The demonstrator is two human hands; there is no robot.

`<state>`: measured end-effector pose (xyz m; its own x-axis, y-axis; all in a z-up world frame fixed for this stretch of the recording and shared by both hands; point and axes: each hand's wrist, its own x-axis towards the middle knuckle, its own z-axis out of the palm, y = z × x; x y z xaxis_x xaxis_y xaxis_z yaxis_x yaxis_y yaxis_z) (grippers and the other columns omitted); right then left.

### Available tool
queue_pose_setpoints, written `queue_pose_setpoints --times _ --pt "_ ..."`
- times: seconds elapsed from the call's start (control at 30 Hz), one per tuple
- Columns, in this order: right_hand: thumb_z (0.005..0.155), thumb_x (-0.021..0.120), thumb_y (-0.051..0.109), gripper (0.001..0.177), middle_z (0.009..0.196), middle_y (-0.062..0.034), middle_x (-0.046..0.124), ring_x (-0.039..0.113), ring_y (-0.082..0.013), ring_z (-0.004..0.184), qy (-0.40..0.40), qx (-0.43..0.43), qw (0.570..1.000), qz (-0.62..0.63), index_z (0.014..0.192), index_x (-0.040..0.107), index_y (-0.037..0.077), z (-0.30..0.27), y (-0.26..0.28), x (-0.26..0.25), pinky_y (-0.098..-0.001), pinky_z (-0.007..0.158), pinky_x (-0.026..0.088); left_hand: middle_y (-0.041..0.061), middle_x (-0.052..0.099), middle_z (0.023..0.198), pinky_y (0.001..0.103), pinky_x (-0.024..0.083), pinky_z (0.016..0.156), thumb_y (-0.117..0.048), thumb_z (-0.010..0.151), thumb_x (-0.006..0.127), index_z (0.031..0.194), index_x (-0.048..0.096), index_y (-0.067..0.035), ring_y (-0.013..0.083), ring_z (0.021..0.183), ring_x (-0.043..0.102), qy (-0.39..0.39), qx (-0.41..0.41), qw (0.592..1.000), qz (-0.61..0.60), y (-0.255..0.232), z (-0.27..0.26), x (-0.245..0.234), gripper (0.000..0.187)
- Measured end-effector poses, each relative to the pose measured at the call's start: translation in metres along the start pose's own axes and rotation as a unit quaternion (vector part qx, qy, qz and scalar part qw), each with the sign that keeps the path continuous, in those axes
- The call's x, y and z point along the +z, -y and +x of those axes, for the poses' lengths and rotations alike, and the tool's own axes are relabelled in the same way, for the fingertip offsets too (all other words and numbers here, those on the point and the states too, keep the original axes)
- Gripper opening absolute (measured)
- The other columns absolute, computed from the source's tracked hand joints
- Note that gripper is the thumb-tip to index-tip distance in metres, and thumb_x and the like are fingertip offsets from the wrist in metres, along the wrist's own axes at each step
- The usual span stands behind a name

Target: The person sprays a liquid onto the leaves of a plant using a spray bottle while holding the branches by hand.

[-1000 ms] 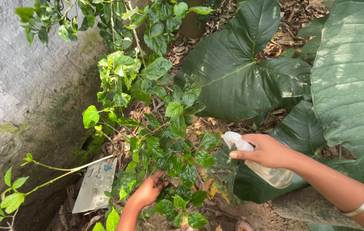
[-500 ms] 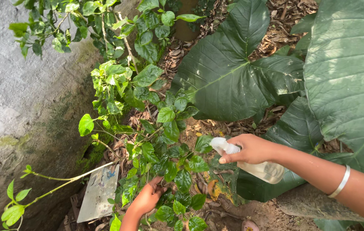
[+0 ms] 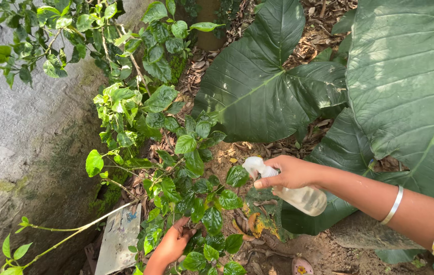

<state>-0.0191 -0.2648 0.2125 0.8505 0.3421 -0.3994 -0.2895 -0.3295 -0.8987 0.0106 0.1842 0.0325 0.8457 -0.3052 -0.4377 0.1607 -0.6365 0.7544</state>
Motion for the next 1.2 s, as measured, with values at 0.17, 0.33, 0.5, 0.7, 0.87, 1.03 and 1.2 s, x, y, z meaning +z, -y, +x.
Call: queue_pose_setpoints --times 0.17,0.33,0.5,0.7,0.87,1.03,1.2 --pt "0.080 0.081 0.043 0.045 0.084 -0.0008 0.070 0.069 -0.0107 0.069 -0.040 0.008 0.999 0.025 0.108 0.075 0.007 0.004 0.000 0.002 -0.0298 0.064 0.055 0.017 0.078 0.112 0.029 0.053 0.092 -0.013 0.097 0.061 0.147 0.043 0.001 0.0181 0.101 0.069 0.010 0.008 1.000 -0.013 0.007 0.001 0.001 0.056" --pt "0.079 0.080 0.044 0.045 0.086 -0.0003 0.073 0.072 -0.0121 0.068 -0.037 0.024 0.998 0.036 0.109 0.075 0.010 0.002 0.002 0.001 -0.0311 0.063 0.056 0.015 0.077 0.116 0.029 0.052 0.094 -0.012 0.097 0.063 0.145 0.043 0.003 0.0154 0.105 0.070 0.015 0.020 0.999 -0.042 0.008 0.003 0.001 0.054" --pt "0.081 0.083 0.043 0.047 0.085 -0.0035 0.073 0.073 -0.0129 0.069 -0.005 0.016 1.000 0.023 0.105 0.075 0.003 0.001 -0.003 0.002 -0.0315 0.064 0.056 0.018 0.078 0.116 0.031 0.052 0.092 -0.013 0.097 0.062 0.144 0.046 0.003 0.0205 0.103 0.068 0.017 -0.013 0.999 -0.030 -0.002 -0.001 0.000 0.053" --pt "0.079 0.081 0.043 0.043 0.085 -0.0020 0.073 0.072 -0.0137 0.068 -0.004 0.051 0.998 0.044 0.107 0.074 0.010 0.002 -0.010 0.001 -0.0326 0.063 0.057 0.014 0.075 0.125 0.029 0.051 0.099 -0.009 0.096 0.059 0.145 0.043 0.004 0.0171 0.115 0.070 0.032 0.046 0.995 -0.084 0.002 -0.001 0.000 0.052" --pt "0.080 0.082 0.044 0.047 0.086 -0.0044 0.074 0.073 -0.0142 0.069 -0.048 0.058 0.997 0.025 0.108 0.075 0.008 0.002 -0.024 -0.003 -0.0323 0.066 0.056 0.017 0.078 0.121 0.029 0.052 0.094 -0.007 0.098 0.057 0.149 0.037 0.003 0.0189 0.106 0.069 0.025 -0.002 0.999 -0.044 0.005 0.000 -0.003 0.056" --pt "0.079 0.080 0.047 0.052 0.089 -0.0052 0.074 0.073 -0.0158 0.072 -0.052 0.060 0.996 0.032 0.110 0.073 0.006 0.001 -0.032 -0.008 -0.0338 0.067 0.055 0.016 0.076 0.122 0.025 0.051 0.094 -0.004 0.096 0.056 0.149 0.036 0.005 0.0122 0.109 0.069 0.021 0.040 0.997 -0.059 0.016 0.003 -0.003 0.058" --pt "0.077 0.078 0.049 0.055 0.094 -0.0053 0.072 0.071 -0.0176 0.070 -0.044 0.068 0.996 0.048 0.113 0.072 0.009 -0.001 -0.041 -0.007 -0.0351 0.067 0.054 0.017 0.078 0.114 0.028 0.051 0.085 -0.008 0.097 0.060 0.151 0.037 0.005 0.0159 0.094 0.065 0.007 0.008 0.999 -0.034 0.008 0.001 -0.002 0.060"
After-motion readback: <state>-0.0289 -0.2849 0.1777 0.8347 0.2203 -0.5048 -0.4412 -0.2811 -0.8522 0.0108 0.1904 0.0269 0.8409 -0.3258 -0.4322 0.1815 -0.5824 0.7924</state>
